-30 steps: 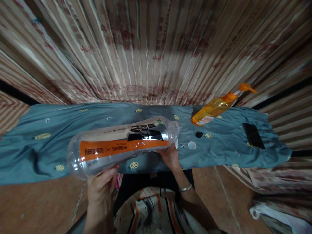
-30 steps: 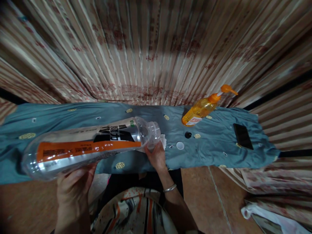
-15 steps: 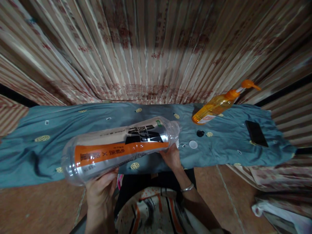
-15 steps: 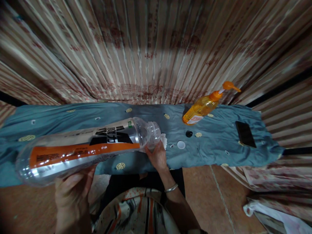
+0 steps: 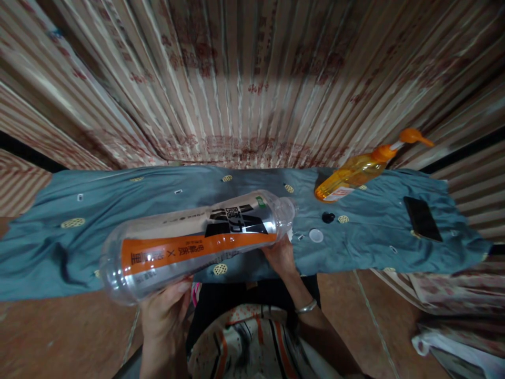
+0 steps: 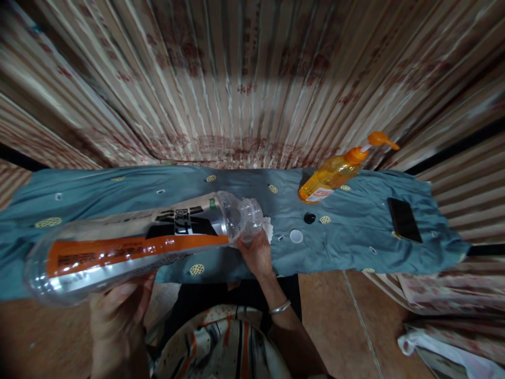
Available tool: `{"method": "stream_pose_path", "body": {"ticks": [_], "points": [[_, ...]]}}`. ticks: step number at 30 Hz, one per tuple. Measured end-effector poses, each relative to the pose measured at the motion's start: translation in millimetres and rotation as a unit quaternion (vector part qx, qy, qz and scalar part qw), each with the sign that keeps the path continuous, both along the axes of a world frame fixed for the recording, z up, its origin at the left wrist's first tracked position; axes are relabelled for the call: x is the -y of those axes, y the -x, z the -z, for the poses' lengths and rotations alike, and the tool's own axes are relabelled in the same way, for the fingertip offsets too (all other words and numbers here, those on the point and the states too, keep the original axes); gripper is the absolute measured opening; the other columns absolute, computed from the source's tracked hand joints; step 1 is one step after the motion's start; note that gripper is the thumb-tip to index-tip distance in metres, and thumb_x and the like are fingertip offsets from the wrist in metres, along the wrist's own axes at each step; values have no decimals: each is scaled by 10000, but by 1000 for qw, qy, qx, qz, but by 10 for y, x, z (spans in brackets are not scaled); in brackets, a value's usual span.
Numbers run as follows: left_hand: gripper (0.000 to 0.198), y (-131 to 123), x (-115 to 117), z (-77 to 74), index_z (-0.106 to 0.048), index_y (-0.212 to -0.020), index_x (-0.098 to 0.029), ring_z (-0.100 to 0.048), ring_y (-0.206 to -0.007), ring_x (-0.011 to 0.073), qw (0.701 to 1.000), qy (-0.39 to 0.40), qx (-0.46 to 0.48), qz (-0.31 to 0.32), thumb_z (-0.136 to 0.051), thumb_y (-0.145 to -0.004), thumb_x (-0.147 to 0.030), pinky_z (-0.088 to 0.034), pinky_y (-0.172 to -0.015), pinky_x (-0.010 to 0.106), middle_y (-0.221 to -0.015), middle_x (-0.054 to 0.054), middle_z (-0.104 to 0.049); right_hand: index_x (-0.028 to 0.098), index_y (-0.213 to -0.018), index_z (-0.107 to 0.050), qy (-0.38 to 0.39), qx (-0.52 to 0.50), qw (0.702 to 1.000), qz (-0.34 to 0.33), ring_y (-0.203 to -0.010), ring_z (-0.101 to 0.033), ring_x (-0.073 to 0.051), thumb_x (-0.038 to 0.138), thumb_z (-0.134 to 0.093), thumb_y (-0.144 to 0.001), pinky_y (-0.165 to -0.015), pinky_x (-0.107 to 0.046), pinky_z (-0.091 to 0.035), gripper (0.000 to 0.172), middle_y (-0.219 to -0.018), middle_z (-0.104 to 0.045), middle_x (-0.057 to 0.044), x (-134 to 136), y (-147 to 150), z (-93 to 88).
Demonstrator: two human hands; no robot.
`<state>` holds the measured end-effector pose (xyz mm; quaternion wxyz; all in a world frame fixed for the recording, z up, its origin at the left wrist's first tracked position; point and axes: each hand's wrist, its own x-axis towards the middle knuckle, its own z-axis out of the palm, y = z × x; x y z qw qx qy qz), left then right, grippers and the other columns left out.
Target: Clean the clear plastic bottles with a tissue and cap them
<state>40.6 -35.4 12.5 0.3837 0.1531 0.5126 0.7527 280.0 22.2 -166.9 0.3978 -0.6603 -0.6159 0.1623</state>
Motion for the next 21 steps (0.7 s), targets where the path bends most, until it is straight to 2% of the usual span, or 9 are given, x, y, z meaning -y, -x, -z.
{"method": "stream_pose_path", "body": {"ticks": [3, 8, 14, 19, 21], "points": [[641, -2, 14, 1, -854, -865, -283, -786, -704, 156, 999, -3, 35, -9, -1089, -290, -125, -715, -792, 235, -820, -108, -858, 201, -1191, -686, 5, 7, 1000, -2, -1103, -797, -383, 589, -746, -981, -997, -629, -697, 446, -1147, -811, -190, -1, -7, 3], [617, -21, 0, -10, -843, -853, -283, -773, -681, 156, 999, -14, 30, -7, -1076, -306, -121, -706, -756, 239, -792, -101, -843, 209, -1169, -690, 8, 1, 1000, -6, -1125, -796, -378, 542, -753, -968, -1012, -601, -692, 394, -1152, -804, -179, -5, -14, 1], [572, -28, -28, -9, -801, -838, -282, -785, -750, 182, 1000, -30, -2, -1, -1077, -351, -164, -703, -776, 275, -802, -83, -832, 225, -1137, -676, 11, 5, 1000, -3, -1103, -797, -374, 530, -759, -940, -978, -581, -706, 372, -1129, -802, -166, -2, -26, 5], [594, -42, -34, -58, -802, -818, -264, -776, -661, 181, 1000, -28, -2, -6, -1082, -304, -163, -702, -645, 265, -786, -78, -840, 202, -1200, -669, -3, 8, 1000, -2, -1166, -800, -398, 541, -760, -960, -1006, -608, -697, 425, -1192, -804, -205, -7, -11, 32], [604, -52, -20, -76, -807, -836, -261, -786, -676, 178, 1000, -27, 7, -6, -1078, -310, -138, -704, -658, 255, -794, -81, -846, 191, -1210, -679, -3, 11, 1000, 2, -1167, -796, -406, 549, -766, -967, -1010, -622, -692, 442, -1196, -804, -215, -8, -5, 47]]}}
